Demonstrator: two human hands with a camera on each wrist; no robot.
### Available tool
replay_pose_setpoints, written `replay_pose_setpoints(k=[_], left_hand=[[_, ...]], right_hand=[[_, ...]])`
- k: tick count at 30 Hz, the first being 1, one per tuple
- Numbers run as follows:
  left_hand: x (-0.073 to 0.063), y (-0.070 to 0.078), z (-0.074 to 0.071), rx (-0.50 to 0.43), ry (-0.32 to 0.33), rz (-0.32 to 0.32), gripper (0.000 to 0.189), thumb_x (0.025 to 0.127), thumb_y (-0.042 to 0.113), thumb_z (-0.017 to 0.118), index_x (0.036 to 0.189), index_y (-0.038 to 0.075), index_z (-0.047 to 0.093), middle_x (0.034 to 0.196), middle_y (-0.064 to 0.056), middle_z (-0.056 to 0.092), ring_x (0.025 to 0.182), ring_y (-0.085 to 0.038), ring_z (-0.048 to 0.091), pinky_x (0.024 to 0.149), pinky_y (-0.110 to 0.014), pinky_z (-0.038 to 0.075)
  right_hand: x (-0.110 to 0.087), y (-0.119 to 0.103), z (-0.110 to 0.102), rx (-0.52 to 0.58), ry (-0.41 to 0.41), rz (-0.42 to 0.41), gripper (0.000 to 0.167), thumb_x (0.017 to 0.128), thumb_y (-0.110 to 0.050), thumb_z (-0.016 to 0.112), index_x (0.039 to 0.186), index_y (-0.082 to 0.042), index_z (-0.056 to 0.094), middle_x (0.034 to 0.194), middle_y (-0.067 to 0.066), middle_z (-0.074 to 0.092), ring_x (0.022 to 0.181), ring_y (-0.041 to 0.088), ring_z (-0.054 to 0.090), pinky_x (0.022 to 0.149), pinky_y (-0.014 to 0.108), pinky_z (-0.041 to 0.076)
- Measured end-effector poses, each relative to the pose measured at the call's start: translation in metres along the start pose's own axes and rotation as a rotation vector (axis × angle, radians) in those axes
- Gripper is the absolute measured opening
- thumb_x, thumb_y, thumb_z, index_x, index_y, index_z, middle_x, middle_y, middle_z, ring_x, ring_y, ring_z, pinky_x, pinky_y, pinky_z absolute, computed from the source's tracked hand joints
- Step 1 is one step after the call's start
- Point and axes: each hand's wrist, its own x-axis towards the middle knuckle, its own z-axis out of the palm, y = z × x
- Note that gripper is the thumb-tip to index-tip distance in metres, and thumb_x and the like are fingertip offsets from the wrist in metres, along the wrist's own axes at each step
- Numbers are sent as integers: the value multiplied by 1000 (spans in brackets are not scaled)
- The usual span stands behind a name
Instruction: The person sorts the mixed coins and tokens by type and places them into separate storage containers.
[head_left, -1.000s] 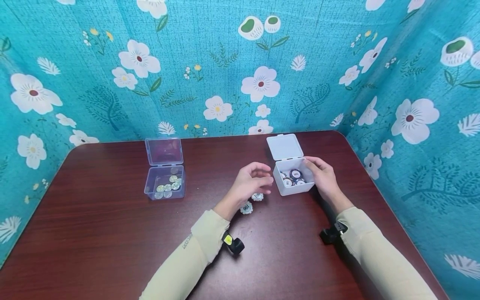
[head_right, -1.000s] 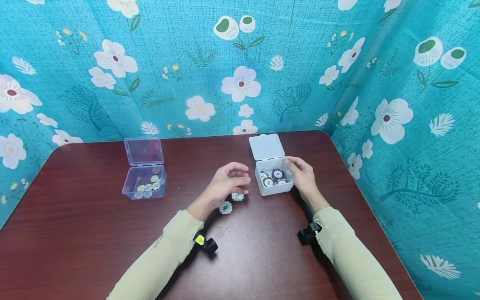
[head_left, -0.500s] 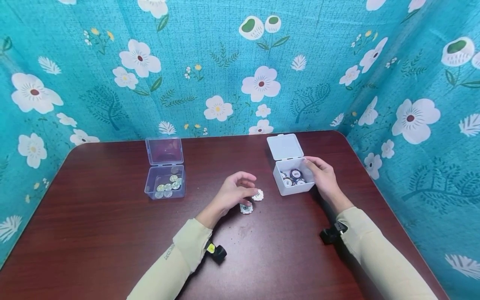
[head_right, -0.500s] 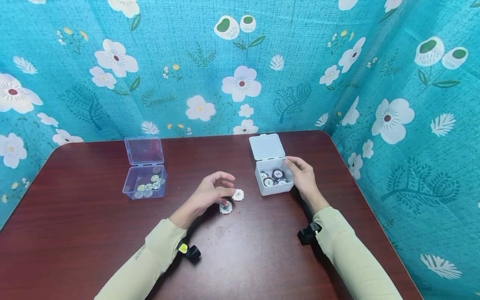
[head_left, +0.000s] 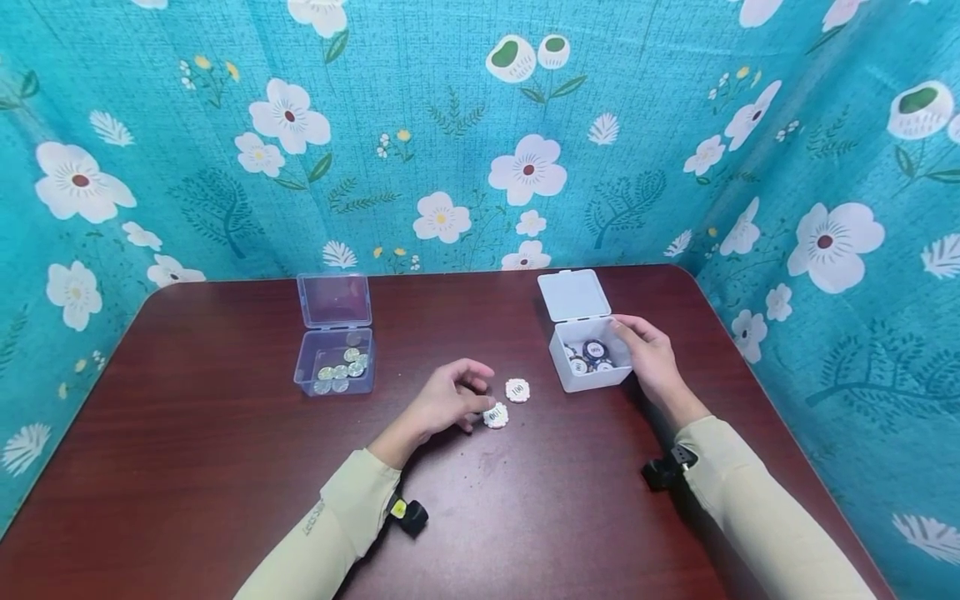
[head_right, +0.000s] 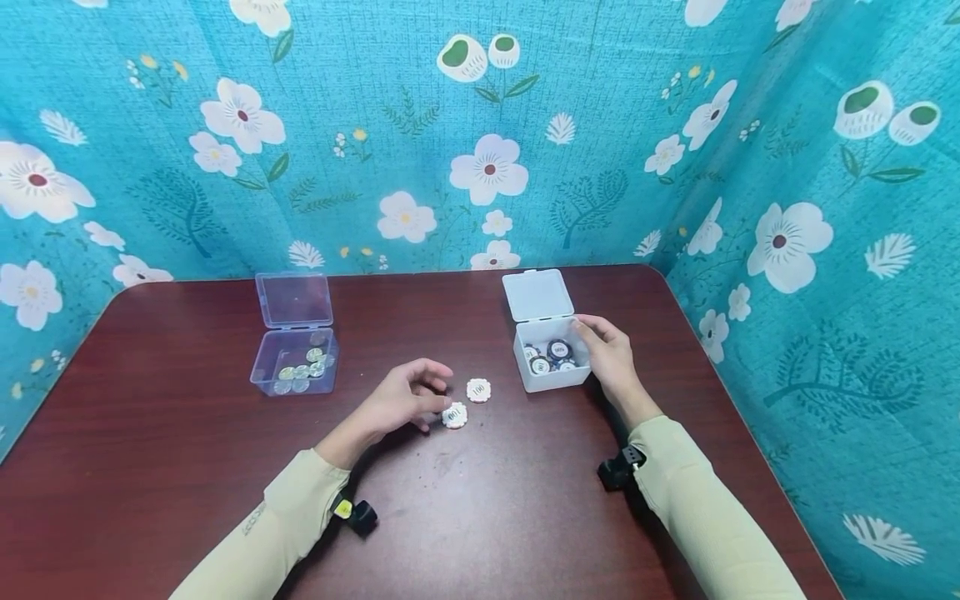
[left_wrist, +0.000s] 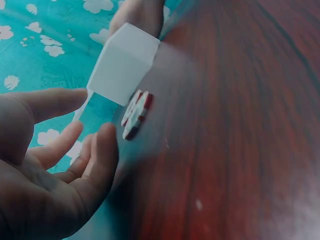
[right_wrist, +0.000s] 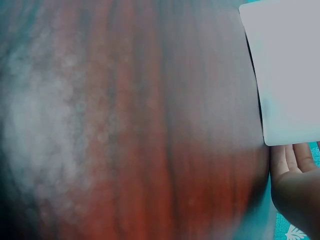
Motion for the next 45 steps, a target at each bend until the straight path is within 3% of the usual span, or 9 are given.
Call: replay_pose_setpoints(k=[5,8,17,36,42,45], left_hand=[[-3,-3,-1,131,-22,21,46,81,1,79,124,-2,62,113,-22,57,77,-18,60,46,-32,52],[-4,-3,0,214,-22,51,45,79,-1,80,122,-2,63,111,-20,57,73,-16,59,45,-32,52],[-5,-2,4,398,-18,115,43,78,-4,81,119,0,66,108,-18,57,62,-14,56,43,-31,52],[5,-6,9,590,12,135,32,74,4,86,104,7,75,93,-7,57,62,-14,55,43,-28,52],[4,-6,8,608,-4,153,30,74,6,86,102,6,76,91,-7,57,61,-13,55,45,-28,53],[3,-5,7,636,-9,175,31,73,7,88,102,7,76,91,-6,57,68,-12,55,55,-25,53]], right_hand=[[1,1,0,1,3,-5,43,99,-23,65,131,6,60,108,-6,66,102,16,55,84,25,46],[9,14,-2,-3,15,-7,45,99,-27,67,131,4,61,108,-8,66,102,14,55,85,24,45],[8,13,-2,-10,21,-22,45,99,-28,67,131,4,62,109,-7,66,101,13,55,85,24,45],[9,12,-5,-21,-7,-12,42,102,-22,62,133,6,58,122,8,64,106,18,54,88,29,43],[8,13,-3,-23,6,-15,45,100,-27,64,133,4,60,117,2,65,106,17,53,88,27,43],[7,12,-2,-24,9,-25,45,100,-28,64,132,4,61,113,-2,65,105,16,54,86,26,43]])
